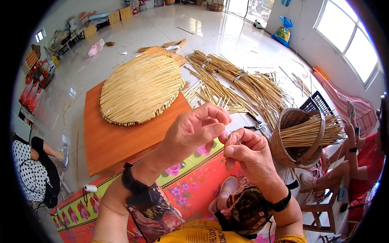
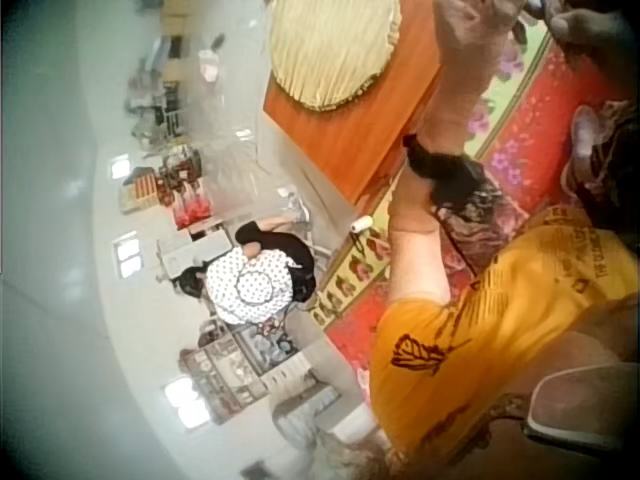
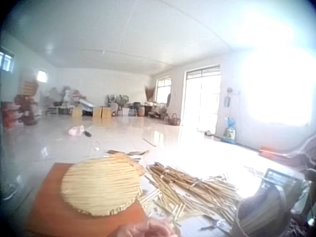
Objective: The person threads a white string through individual thin bamboo sticks to assemble a large circular mat and uses scissors to cut the string.
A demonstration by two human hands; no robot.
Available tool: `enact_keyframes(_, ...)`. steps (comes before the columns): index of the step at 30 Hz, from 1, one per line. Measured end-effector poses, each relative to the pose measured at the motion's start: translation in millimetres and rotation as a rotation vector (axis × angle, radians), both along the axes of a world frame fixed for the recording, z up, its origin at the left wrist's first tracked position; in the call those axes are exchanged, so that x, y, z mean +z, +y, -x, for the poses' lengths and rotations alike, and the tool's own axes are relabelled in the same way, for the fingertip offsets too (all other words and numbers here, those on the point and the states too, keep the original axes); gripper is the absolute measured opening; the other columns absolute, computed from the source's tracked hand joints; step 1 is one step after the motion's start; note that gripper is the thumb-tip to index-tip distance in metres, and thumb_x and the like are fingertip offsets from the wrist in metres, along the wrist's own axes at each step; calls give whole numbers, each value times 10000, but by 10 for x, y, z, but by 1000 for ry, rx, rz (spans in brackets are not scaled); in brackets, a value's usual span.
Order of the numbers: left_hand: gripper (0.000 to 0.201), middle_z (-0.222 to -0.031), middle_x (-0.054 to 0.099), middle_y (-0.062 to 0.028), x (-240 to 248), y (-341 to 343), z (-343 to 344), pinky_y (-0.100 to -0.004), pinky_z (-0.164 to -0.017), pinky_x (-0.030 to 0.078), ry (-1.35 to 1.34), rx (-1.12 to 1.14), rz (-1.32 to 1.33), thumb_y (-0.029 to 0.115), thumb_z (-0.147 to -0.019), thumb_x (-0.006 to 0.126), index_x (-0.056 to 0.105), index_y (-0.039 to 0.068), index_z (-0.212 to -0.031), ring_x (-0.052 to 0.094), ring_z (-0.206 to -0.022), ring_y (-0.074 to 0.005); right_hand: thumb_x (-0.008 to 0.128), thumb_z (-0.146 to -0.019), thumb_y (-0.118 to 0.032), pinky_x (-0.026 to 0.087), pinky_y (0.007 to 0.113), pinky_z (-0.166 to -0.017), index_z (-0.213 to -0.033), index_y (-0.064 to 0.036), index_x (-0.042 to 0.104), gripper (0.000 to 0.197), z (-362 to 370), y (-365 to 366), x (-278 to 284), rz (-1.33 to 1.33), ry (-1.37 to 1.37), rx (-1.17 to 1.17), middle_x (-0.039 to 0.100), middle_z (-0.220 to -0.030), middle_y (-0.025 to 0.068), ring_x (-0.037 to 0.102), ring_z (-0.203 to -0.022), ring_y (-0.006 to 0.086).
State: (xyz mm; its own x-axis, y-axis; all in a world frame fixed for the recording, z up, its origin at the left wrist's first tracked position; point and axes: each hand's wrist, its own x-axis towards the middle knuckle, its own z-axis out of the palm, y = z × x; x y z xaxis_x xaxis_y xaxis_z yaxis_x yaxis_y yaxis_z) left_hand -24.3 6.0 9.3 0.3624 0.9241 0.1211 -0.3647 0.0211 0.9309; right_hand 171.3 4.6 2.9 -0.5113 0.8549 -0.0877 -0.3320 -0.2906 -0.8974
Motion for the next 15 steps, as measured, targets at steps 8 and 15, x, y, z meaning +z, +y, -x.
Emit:
enact_keyframes(8, 163, -988, 576, -25, -127, 66, -1, -175, -573, 426, 134, 43, -176, 150, -919, 631, 592, 35, -1027, 519, -674, -32, 650, -849, -34, 500, 228, -563, -870, -45, 626, 34, -40, 33, 37, 46, -105, 112, 612, -720, 8, 596, -574, 95)
enact_keyframes(15, 379, -1054, 561, -35, -248, 98, 121, -203, -724, 480, 66, -174, -82, 218, -858, 707, 601, 23, -1165, 560, -897, -77, 651, -874, -94, 495, 226, -569, -905, -43, 623, 66, -36, 42, -37, 67, -74, 157, 605, -727, 12, 596, -584, 102)
